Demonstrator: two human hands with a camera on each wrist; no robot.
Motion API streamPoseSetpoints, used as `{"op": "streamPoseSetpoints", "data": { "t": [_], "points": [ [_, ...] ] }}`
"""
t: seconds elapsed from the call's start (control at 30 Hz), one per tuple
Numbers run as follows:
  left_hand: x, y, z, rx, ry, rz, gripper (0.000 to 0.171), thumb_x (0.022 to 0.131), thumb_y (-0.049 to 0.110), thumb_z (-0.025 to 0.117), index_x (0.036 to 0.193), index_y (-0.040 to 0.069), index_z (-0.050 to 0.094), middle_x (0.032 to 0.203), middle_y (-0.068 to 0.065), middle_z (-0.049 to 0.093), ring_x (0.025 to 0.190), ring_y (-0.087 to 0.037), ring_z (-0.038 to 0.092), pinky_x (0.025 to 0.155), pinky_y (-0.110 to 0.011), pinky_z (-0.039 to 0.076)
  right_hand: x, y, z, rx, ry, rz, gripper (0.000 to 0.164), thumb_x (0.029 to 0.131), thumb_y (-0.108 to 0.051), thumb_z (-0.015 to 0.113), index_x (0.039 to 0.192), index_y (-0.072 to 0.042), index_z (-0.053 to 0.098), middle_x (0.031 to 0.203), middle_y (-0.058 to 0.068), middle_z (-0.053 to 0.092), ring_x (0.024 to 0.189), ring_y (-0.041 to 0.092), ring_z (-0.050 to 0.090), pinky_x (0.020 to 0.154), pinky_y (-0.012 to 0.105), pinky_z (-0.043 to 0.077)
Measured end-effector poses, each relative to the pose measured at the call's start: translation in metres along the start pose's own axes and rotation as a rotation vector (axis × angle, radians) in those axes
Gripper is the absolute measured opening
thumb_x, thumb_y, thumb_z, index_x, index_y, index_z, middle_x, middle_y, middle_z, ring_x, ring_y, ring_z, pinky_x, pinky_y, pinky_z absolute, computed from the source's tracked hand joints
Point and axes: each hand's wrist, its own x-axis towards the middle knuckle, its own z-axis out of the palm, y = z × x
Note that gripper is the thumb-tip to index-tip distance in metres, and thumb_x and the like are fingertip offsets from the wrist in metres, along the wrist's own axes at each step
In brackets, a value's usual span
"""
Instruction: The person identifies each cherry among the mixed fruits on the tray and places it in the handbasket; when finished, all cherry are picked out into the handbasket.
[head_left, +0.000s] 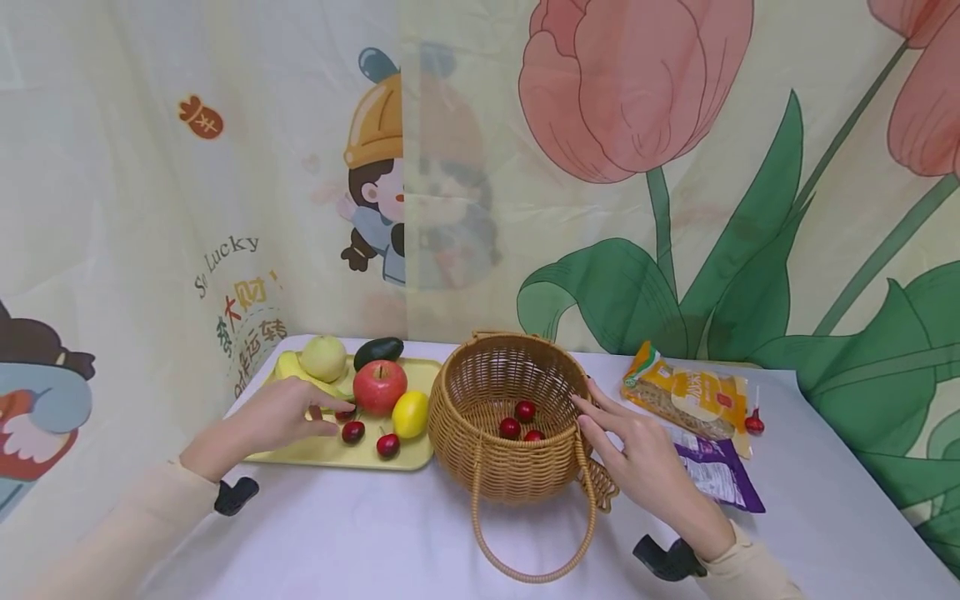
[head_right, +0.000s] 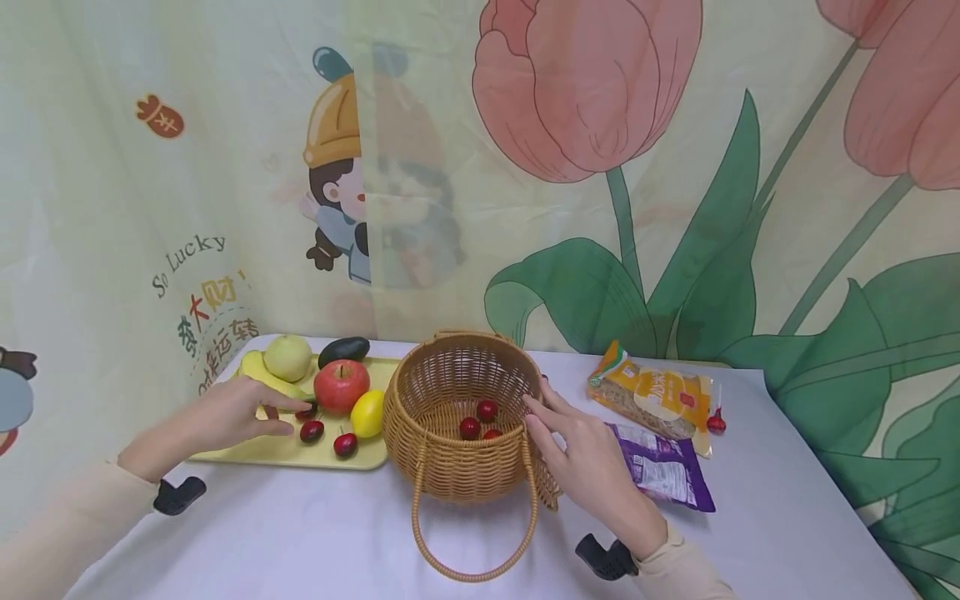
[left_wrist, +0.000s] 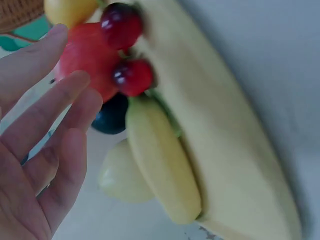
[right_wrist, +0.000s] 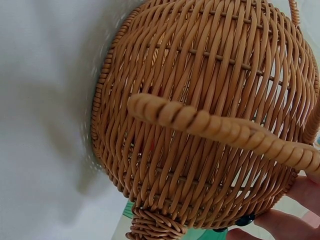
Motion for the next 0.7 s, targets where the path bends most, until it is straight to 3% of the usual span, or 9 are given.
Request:
{"op": "streamPoseSetpoints", "data": {
  "t": [0.23, 0.43, 0.7],
  "points": [
    [0.005, -0.004, 0.022, 0.096, -0.008, 0.022, 0.032, 0.082, 0.025, 0.086, 0.113, 0.019, 0.081, 0.094, 0.006, 0.08, 0.072, -0.004, 0.059, 0.058, -0.019, 0.042, -0.001, 0.0, 0.001, 0.001, 0.006, -0.008, 0.038, 0.105, -0.027, 0.059, 0.137, -0.008, 0.065, 0.151, 0.019, 0.052, 0.128, 0.047, 0.059, 0.075, 0.04, 0.063],
    [0.009, -0.005, 0.031, 0.115, -0.024, -0.01, 0.032, 0.083, 0.025, 0.086, 0.113, 0.019, 0.081, 0.085, 0.012, 0.076, 0.073, -0.005, 0.059, 0.062, -0.019, 0.043, -0.001, 0.001, 0.001, -0.001, -0.005, 0.002, 0.038, 0.105, -0.028, 0.058, 0.138, -0.01, 0.065, 0.152, 0.018, 0.052, 0.131, 0.046, 0.057, 0.092, 0.053, 0.057],
    [0.013, -0.001, 0.035, 0.085, -0.021, -0.034, 0.033, 0.084, 0.023, 0.085, 0.115, 0.014, 0.08, 0.078, 0.014, 0.071, 0.066, -0.005, 0.049, 0.059, -0.019, 0.037, -0.001, 0.0, 0.001, 0.001, 0.006, -0.004, 0.038, 0.105, -0.027, 0.059, 0.138, -0.01, 0.065, 0.152, 0.018, 0.052, 0.129, 0.047, 0.059, 0.089, 0.051, 0.059]
  ]
}}
